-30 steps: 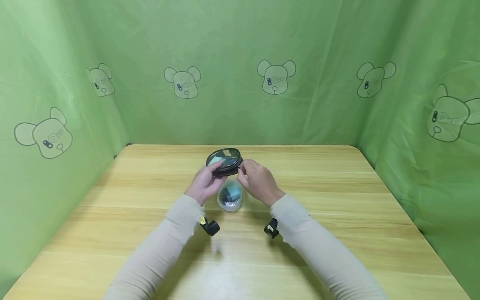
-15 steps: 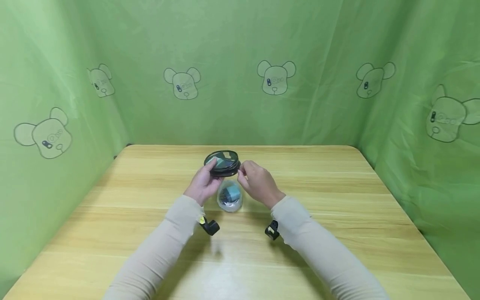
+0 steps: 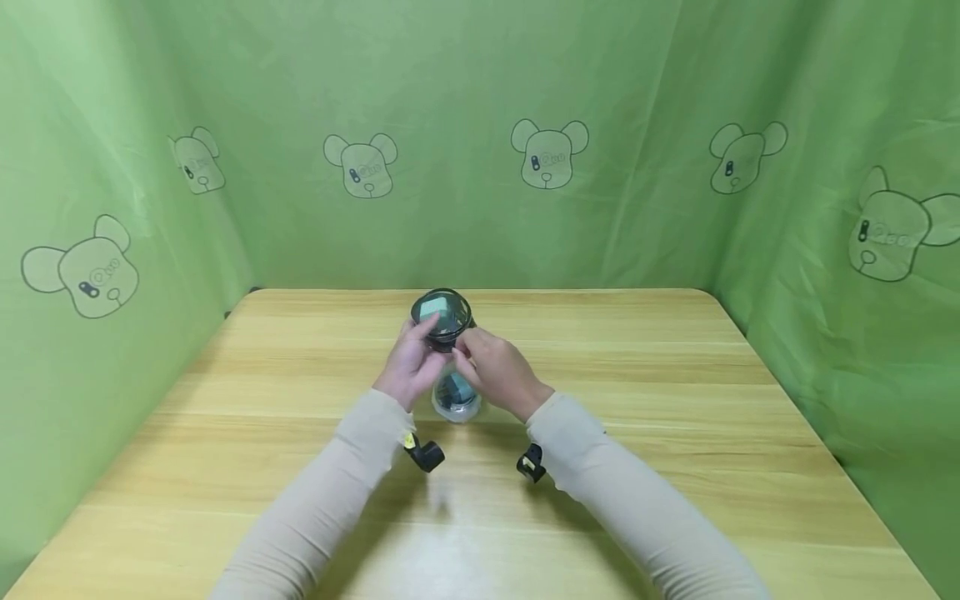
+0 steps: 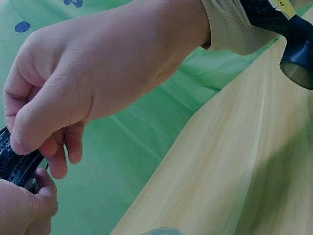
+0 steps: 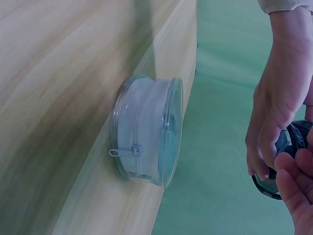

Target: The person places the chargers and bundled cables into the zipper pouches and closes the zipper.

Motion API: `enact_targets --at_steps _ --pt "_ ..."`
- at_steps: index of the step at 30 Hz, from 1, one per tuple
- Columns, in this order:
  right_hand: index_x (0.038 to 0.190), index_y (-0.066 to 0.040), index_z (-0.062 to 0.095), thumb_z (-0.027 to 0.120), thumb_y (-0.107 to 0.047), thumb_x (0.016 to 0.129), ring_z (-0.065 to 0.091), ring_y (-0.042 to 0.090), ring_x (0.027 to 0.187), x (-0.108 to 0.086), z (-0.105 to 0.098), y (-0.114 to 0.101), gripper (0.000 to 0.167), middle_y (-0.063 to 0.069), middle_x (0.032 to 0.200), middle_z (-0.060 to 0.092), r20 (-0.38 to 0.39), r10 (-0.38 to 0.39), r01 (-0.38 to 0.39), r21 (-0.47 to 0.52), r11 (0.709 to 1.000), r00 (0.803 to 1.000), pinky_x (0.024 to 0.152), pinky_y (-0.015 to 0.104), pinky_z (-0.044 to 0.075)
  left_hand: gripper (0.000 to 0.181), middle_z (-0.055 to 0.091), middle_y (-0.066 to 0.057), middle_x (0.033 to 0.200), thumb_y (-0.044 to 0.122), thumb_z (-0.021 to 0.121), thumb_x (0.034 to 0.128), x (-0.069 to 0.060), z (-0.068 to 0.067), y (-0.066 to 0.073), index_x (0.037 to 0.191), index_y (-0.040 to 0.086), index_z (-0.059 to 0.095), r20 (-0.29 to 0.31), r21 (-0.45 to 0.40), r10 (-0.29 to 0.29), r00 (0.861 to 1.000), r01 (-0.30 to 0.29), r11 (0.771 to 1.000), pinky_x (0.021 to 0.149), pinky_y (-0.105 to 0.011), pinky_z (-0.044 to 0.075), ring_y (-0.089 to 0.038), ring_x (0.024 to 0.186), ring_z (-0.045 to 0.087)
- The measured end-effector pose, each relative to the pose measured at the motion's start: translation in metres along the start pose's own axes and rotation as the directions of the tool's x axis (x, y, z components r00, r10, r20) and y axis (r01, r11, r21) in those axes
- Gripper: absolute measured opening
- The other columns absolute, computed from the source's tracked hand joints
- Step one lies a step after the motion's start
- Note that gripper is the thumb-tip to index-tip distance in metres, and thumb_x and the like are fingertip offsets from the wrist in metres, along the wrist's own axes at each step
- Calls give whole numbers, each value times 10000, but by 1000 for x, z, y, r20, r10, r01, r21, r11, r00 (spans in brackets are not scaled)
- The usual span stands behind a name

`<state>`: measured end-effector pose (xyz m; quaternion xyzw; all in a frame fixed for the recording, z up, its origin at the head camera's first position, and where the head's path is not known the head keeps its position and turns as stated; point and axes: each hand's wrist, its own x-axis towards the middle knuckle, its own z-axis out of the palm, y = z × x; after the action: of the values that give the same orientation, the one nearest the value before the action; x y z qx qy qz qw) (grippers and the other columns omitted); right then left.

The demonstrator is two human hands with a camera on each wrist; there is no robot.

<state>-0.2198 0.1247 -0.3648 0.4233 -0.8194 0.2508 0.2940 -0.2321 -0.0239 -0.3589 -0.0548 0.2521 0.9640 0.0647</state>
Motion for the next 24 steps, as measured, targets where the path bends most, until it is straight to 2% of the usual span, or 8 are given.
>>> enact_targets --at_steps 3,6,17,24 --pt "845 -17 548 641 17 837 600 191 647 0 1 0 99 79 749 587 0 1 -1 -7 1000 1000 568 257 541 621 293 -226 1496 -111 436 934 1 0 2 1471 156 272 11 19 13 1000 -13 1000 1102 -538 298 -423 1355 324" --pt "830 -25 539 639 4 831 557 165 614 0 1 0 104 60 722 565 9 -8 8 -14 1000 1000 540 240 515 639 301 -246 1487 -157 402 901 1 -2 3 1473 107 289 3 40 4 1000 -4 999 1106 -524 299 -429 1354 323" --pt "799 -43 533 644 15 796 495 115 580 0 -1 4 125 34 700 543 -38 -42 40 -34 999 998 491 226 474 619 300 -268 1485 -166 412 897 0 -5 7 1471 30 286 -22 40 -32 999 32 999 1090 -448 352 -415 1349 346" --pt "796 -40 538 646 22 787 506 126 580 -1 -3 9 125 40 698 549 -47 -51 49 -57 997 998 489 233 479 634 310 -276 1477 -182 410 890 0 -7 9 1476 25 283 -14 45 -35 999 36 998 1086 -464 351 -422 1348 347"
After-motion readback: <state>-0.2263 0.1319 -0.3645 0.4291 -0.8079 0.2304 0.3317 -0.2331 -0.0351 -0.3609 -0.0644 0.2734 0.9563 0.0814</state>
